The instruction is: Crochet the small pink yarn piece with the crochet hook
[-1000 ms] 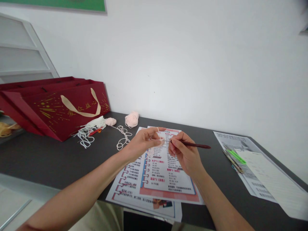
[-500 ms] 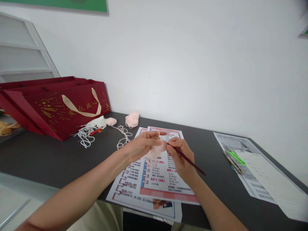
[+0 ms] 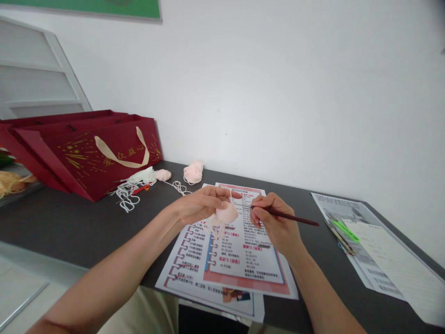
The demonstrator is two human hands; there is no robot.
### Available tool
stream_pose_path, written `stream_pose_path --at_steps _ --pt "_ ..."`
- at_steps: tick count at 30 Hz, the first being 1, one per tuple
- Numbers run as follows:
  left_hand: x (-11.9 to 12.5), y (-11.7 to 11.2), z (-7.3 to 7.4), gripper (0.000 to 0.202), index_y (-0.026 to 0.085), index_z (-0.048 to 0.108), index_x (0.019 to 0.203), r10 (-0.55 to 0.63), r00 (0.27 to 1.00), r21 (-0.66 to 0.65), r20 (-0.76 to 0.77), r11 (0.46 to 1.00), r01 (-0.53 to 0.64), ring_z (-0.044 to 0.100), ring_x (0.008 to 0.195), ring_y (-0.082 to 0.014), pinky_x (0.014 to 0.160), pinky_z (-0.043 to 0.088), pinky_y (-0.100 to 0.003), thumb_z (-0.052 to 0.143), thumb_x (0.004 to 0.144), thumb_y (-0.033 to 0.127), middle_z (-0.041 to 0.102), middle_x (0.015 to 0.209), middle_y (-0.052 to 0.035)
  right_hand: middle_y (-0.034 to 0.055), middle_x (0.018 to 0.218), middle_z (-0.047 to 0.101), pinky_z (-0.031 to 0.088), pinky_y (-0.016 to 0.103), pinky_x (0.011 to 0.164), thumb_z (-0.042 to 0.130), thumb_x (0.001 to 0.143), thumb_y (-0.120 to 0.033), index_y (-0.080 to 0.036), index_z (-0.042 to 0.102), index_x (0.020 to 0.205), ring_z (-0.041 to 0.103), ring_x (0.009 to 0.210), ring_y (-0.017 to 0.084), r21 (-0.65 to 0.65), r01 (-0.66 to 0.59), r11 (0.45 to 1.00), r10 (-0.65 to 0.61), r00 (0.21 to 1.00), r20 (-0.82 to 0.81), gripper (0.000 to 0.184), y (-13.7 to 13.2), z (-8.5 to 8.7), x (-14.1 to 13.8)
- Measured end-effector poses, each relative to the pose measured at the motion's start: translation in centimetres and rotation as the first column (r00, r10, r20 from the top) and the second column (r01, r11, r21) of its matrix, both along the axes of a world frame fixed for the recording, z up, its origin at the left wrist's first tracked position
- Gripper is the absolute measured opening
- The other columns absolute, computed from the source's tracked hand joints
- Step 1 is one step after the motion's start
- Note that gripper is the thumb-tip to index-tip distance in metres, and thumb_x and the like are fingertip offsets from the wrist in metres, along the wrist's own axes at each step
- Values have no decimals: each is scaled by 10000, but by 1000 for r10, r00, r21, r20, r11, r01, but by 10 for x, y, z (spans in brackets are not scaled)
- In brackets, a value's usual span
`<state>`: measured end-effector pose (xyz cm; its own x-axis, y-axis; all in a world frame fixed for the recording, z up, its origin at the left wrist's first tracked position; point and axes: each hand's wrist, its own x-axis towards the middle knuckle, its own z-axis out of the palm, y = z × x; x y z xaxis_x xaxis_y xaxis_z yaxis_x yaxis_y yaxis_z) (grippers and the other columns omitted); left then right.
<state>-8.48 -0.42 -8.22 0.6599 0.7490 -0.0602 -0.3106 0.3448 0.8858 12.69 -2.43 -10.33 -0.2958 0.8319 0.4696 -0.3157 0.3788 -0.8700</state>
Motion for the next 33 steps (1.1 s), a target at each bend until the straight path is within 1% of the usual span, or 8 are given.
stream_pose_path --at_steps 4,7,14,17,20,23,27,33 --pt "-3 1 0 391 99 671 1060 -19 1000 -10 11 1000 19 585 666 -111 672 442 -232 704 671 113 663 824 -57 -14 734 550 350 245 481 652 816 -170 -223 614 815 484 542 88 43 6 999 -8 998 55 65 -1 2 5" --pt "-4 1 1 378 93 686 1031 -36 999 -28 16 999 36 594 680 -118 693 442 -238 711 655 110 676 835 -60 -2 791 564 353 254 492 666 805 -165 -222 627 815 490 555 86 37 -29 999 26 997 75 70 -1 3 9" --pt "-3 -1 4 322 92 706 980 -92 996 -3 20 996 93 615 733 -133 709 432 -249 692 658 96 688 835 -53 -8 749 585 312 245 464 676 787 -169 -207 624 778 471 508 76 -83 -121 989 120 993 -16 65 0 8 9" --pt "-2 -3 5 299 118 704 980 -74 997 53 -38 996 76 590 676 -112 665 416 -243 694 681 116 669 769 -25 -31 618 547 273 219 436 656 791 -164 -191 599 725 433 468 68 -169 -174 970 158 982 -104 92 -2 13 4" --pt "1 -6 5 277 157 688 995 36 992 188 -118 982 -13 549 641 -84 626 386 -223 699 718 146 629 736 8 -50 528 498 245 199 419 614 810 -151 -187 567 694 394 442 65 -251 -212 944 171 969 -178 130 -3 14 0" --pt "5 -10 5 264 178 665 1001 177 970 326 -165 938 -116 533 654 -85 618 371 -226 696 739 181 605 746 20 -49 536 516 254 200 415 606 818 -159 -190 552 698 395 434 66 -244 -160 957 125 980 -153 135 -2 10 -3" --pt "10 -14 4 294 173 644 1044 301 923 458 -239 873 -166 532 682 -104 638 375 -250 687 760 237 584 764 16 -53 538 513 281 216 433 609 832 -186 -189 540 705 412 447 70 -108 14 994 -15 1000 -14 144 -4 5 -5" --pt "13 -15 5 300 158 639 1047 384 886 515 -261 831 -209 568 775 -133 720 406 -277 673 760 238 569 782 11 -63 550 480 296 228 459 559 869 -184 -203 502 720 407 464 74 77 182 980 -190 974 124 161 -10 4 -6"
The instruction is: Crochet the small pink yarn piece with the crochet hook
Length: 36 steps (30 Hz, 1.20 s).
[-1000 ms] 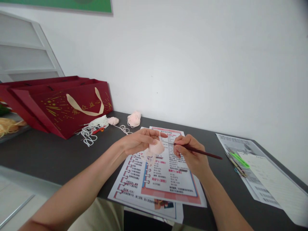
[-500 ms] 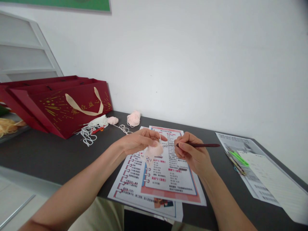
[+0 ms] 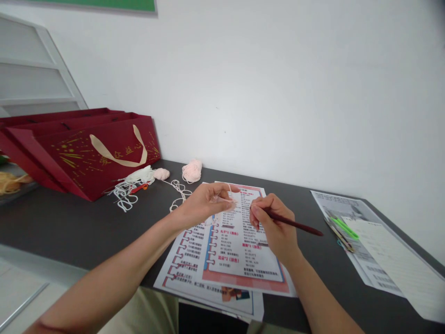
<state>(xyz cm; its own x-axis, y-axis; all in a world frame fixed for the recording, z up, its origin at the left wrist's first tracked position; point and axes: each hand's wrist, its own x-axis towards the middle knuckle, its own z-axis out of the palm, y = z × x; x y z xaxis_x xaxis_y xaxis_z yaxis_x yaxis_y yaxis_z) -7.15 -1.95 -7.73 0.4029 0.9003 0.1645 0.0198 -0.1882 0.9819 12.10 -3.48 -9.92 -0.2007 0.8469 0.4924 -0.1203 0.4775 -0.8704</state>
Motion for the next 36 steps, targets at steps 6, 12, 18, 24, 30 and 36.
stream_pose_path --at_steps 6,12,18,24,30,36 --pt "2 -2 1 235 161 664 998 95 987 134 -128 988 -78 605 823 -159 770 438 -300 639 773 225 643 835 -19 -56 585 467 325 237 476 518 891 -191 -218 484 756 412 495 93 115 95 989 -115 977 180 142 -3 -5 0" --pt "12 -8 1 176 175 693 937 285 931 298 -228 931 -212 626 862 -186 828 434 -327 607 786 197 688 813 -27 -6 730 539 431 256 602 521 844 -69 -220 490 857 523 646 128 575 91 813 -335 881 334 154 -4 -15 -8" --pt "15 -4 -8 343 197 668 1063 56 994 -109 89 993 -46 573 712 -134 751 409 -295 718 726 242 605 684 25 57 847 558 458 298 621 484 840 -23 -226 506 939 525 738 170 646 -58 762 -273 875 400 227 4 -20 -5" --pt "22 -4 -18 342 170 683 1022 66 903 -429 424 893 136 563 735 -113 755 398 -265 748 686 184 626 768 -1 82 851 564 445 324 604 466 851 -36 -215 524 1006 502 732 190 786 -45 617 -468 781 413 243 5 -24 -4" --pt "23 -5 -18 409 169 642 1090 178 929 -270 326 959 -89 522 649 -96 699 381 -254 734 692 183 566 661 47 34 780 529 432 300 611 466 861 -47 -217 495 920 503 703 167 651 91 754 -417 831 367 183 -3 -23 -13" --pt "12 -1 -9 355 186 652 1069 157 971 -57 182 987 -149 574 835 -154 839 383 -313 696 717 157 597 766 13 -33 604 487 342 259 501 545 878 -212 -212 522 742 431 524 112 90 212 973 -220 971 95 138 -4 -10 -9"
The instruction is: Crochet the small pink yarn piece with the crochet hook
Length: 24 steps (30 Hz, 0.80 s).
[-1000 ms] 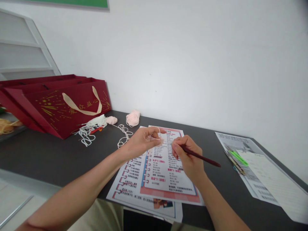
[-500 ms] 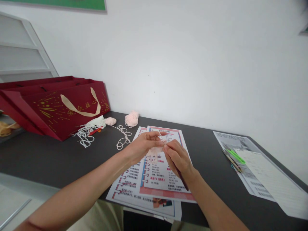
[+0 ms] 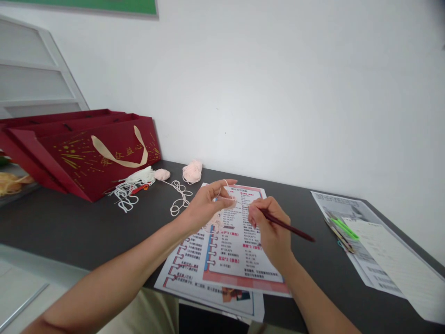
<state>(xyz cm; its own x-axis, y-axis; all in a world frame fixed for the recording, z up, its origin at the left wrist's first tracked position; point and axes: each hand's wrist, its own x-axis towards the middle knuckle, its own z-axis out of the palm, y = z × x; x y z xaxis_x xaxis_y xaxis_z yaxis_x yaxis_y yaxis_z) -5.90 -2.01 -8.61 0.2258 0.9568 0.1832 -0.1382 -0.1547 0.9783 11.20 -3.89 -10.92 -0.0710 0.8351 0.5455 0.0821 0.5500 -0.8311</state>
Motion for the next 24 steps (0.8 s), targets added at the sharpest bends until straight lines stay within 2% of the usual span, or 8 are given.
stream_pose_path --at_steps 2,4,8,16,18,20,22,24 --pt "-2 0 2 221 181 683 946 -10 999 39 -46 999 12 575 926 -182 871 377 -330 685 726 157 628 881 -25 -54 531 449 301 248 467 565 870 -238 -205 510 690 386 469 96 -153 -93 984 68 984 -165 191 3 2 1" --pt "-3 -1 3 187 180 687 922 -22 997 47 -75 999 26 575 935 -187 859 382 -331 676 736 165 628 933 -40 -61 503 443 284 242 457 581 858 -235 -201 514 676 374 452 88 -205 -188 961 133 958 -256 197 6 3 3" --pt "-9 1 5 393 193 631 1120 -70 996 20 -58 997 72 567 807 -157 777 392 -311 681 731 167 579 772 8 -53 516 464 271 241 456 616 828 -220 -194 545 678 391 464 87 -176 -242 954 191 945 -264 169 9 6 8" --pt "-11 1 6 487 195 584 1196 -254 966 -68 49 964 257 521 662 -101 677 372 -271 699 723 171 562 725 34 -44 579 491 341 241 466 567 855 -224 -209 505 734 436 494 103 -185 -406 895 328 880 -342 137 7 6 0" --pt "-6 -1 3 486 194 590 1187 -263 962 -93 80 959 270 530 665 -99 687 373 -270 710 717 168 565 713 37 -37 620 502 380 259 495 524 881 -204 -224 497 799 465 521 115 -91 -313 945 294 939 -178 89 5 -1 -4" --pt "-1 -4 1 484 187 590 1178 -233 964 -121 124 961 248 538 671 -101 702 374 -271 724 713 181 573 703 37 -1 729 539 408 283 561 514 875 -137 -227 510 863 497 608 131 126 -122 985 108 987 115 91 3 -10 -5" --pt "4 -5 -2 498 179 577 1183 -192 965 -165 178 961 221 537 666 -101 714 374 -271 732 710 185 572 690 39 30 787 553 414 303 601 507 853 -73 -226 521 911 513 688 160 403 -48 914 -96 939 330 165 2 -18 -4" --pt "6 -6 -3 504 167 575 1178 -177 953 -213 244 949 231 537 669 -101 735 376 -271 736 701 164 565 678 41 51 818 561 421 317 615 501 833 -32 -224 521 973 517 734 184 562 -39 826 -238 880 410 239 1 -22 -3"
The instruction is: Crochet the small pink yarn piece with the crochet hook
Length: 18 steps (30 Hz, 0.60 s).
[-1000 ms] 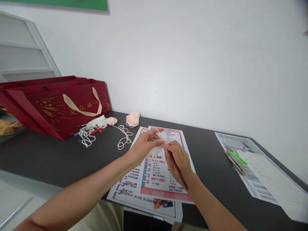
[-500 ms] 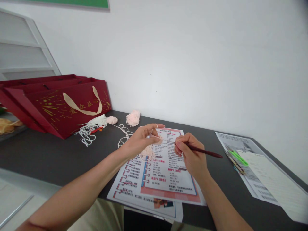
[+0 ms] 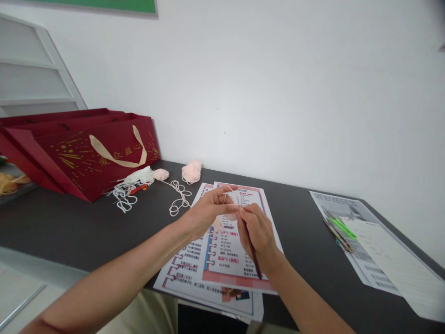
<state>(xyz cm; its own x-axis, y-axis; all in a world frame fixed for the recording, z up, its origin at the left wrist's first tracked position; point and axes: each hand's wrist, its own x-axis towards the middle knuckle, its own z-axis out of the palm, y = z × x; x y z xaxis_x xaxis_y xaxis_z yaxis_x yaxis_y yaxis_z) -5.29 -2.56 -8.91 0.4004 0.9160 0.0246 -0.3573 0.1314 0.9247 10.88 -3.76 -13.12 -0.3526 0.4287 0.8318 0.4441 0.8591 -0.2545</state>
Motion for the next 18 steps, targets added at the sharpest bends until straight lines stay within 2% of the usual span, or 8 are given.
stream_pose_path --at_steps 3,6,7,9,11,12,14,18 --pt "-1 1 1 466 141 606 1131 -50 994 -92 93 994 59 560 720 -116 785 383 -278 731 684 114 569 691 25 58 858 569 446 319 620 507 826 -18 -237 502 1045 534 757 190 25 -29 999 30 999 -35 309 -1 1 0" --pt "-6 4 4 451 119 619 1111 -88 987 -169 134 979 110 582 764 -138 804 392 -292 715 671 85 614 761 -18 35 859 575 452 299 609 522 854 -79 -258 526 969 550 716 163 -175 -166 971 119 961 -251 212 -2 8 0" --pt "-8 5 6 462 117 616 1118 -92 986 -185 138 976 117 586 769 -142 799 395 -293 710 668 81 627 788 -32 23 838 572 444 291 591 528 865 -114 -256 534 926 544 684 151 -271 -228 935 129 932 -340 155 -2 10 0" --pt "-12 7 9 478 114 611 1132 -102 985 -187 140 974 127 588 761 -144 780 400 -291 702 665 77 635 812 -43 -1 770 548 413 275 544 542 876 -178 -245 540 863 516 612 129 -422 -392 817 146 849 -507 68 1 16 1" --pt "-16 9 11 478 115 609 1137 -120 983 -160 140 977 142 585 743 -142 761 404 -290 695 669 80 632 812 -44 -19 731 516 374 260 503 568 867 -210 -236 547 834 491 562 110 -469 -547 693 169 756 -632 46 4 20 4" --pt "-18 10 11 476 116 609 1139 -133 982 -145 136 978 152 584 739 -144 752 407 -291 693 672 85 634 820 -48 -21 736 513 361 255 492 586 857 -215 -231 554 824 487 550 103 -472 -595 650 173 721 -671 48 6 21 5" --pt "-21 12 12 485 118 602 1148 -161 979 -125 124 976 177 589 745 -152 736 415 -294 692 672 95 643 859 -68 -15 772 527 345 249 477 620 835 -221 -224 571 806 488 543 94 -478 -639 603 167 686 -708 56 9 23 8" --pt "-26 14 12 522 118 577 1177 -231 969 -129 91 962 242 600 758 -162 719 426 -295 691 667 98 650 939 -98 -16 746 548 329 245 462 647 818 -222 -220 594 791 469 519 87 -497 -660 563 165 679 -715 59 11 26 12"
